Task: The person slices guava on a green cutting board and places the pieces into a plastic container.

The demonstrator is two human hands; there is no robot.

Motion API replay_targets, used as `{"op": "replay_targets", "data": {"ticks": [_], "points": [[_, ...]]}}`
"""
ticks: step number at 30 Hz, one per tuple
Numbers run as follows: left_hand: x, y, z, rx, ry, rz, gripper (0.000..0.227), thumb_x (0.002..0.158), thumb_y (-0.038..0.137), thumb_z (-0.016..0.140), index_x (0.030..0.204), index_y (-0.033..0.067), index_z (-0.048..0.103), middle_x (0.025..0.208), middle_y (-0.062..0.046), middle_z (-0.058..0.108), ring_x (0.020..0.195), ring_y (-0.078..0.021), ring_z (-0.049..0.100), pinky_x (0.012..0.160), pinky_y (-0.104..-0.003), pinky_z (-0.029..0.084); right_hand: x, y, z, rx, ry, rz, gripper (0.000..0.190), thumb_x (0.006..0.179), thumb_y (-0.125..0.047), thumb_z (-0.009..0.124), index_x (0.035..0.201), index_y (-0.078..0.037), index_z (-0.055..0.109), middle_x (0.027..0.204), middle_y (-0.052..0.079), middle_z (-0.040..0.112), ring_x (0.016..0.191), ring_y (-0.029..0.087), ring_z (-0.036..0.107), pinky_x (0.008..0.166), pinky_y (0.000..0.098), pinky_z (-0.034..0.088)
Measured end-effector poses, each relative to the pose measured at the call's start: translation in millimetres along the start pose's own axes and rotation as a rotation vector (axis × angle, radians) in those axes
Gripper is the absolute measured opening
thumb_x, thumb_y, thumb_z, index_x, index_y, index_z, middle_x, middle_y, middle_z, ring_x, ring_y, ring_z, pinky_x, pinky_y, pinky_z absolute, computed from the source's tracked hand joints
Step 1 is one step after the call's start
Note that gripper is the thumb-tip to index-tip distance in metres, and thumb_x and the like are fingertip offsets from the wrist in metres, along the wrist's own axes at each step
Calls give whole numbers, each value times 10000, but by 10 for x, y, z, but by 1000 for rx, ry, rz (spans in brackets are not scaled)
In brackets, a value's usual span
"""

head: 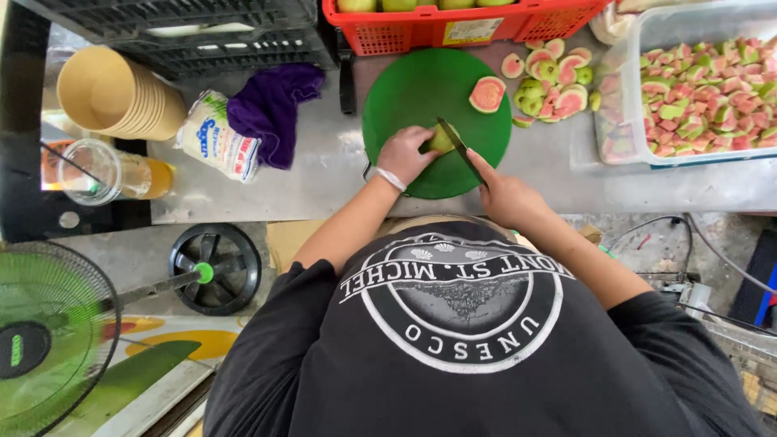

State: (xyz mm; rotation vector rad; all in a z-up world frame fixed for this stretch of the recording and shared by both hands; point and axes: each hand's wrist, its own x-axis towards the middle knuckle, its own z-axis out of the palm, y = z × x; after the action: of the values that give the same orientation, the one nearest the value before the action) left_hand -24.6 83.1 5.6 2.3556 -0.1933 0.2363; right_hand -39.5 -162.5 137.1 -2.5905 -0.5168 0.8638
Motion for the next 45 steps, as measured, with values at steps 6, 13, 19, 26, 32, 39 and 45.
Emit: {"op": "replay_targets", "data": {"ticks": [6, 13, 19, 26, 32, 39, 45], "points": [[5, 85, -112, 66, -12, 3, 422, 786, 328, 837, 1140, 117, 747, 1129, -71, 717, 1071, -298, 651, 926, -419, 529, 67, -11, 159, -19, 70, -30, 750, 970, -183, 487, 1643, -333, 194, 894, 315, 698, 810, 525, 662, 783, 627, 498], [-33, 172, -269, 132, -21, -60, 414, 753, 412, 861, 1027, 118, 763, 1073, -63, 713, 1037, -300, 638, 894, -438, 519, -118, -206, -76, -29, 15, -28, 728, 971, -194, 486, 1626, -344, 208, 901, 298, 700, 817, 514, 668, 788, 613, 507], [1, 124, -184, 134, -18, -100, 342, 796, 412, 849, 973, 132, 765, 1052, -52, 722, 1032, -296, 650, 896, -437, 526, 34, -210, 130, -43, -12, 11, 758, 973, -169, 496, 1645, -359, 200, 934, 298, 704, 851, 507, 677, 787, 608, 512], [-13, 284, 39, -204, 221, -1, 447, 822, 216, 778, 1201, 42, 617, 1270, -158, 612, 1207, -380, 562, 1061, -461, 454, -15, 599, 390, 829, 28, 150, 769, 1029, -166, 508, 1702, -332, 176, 728, 111, 523, 548, 221, 494, 497, 387, 441], [316, 472, 601, -138, 347, -66, 291, 850, 138, 762, 1120, 76, 673, 1215, -142, 644, 1166, -375, 582, 1055, -470, 444, 420, 480, 855, 1045, -106, -49, 757, 1028, -122, 488, 1675, -265, 122, 699, -2, 479, 532, 95, 461, 473, 283, 450], [981, 1225, 895, -343, 343, 178, 129, 884, 134, 719, 998, 90, 678, 1069, -128, 681, 1092, -361, 627, 1018, -478, 479, 48, 627, 282, 971, 256, -87, 771, 971, -77, 475, 1661, -219, 164, 686, 8, 509, 519, 121, 502, 460, 292, 468], [2214, 2470, 1283, -364, 129, 586, 485, 894, 408, 721, 1217, 51, 664, 1199, -220, 657, 1214, -477, 546, 1023, -495, 435, -938, 1332, -502, 1338, 571, 186, 760, 1056, -87, 462, 1704, -308, 129, 772, -34, 454, 581, 86, 440, 487, 269, 408]]}}
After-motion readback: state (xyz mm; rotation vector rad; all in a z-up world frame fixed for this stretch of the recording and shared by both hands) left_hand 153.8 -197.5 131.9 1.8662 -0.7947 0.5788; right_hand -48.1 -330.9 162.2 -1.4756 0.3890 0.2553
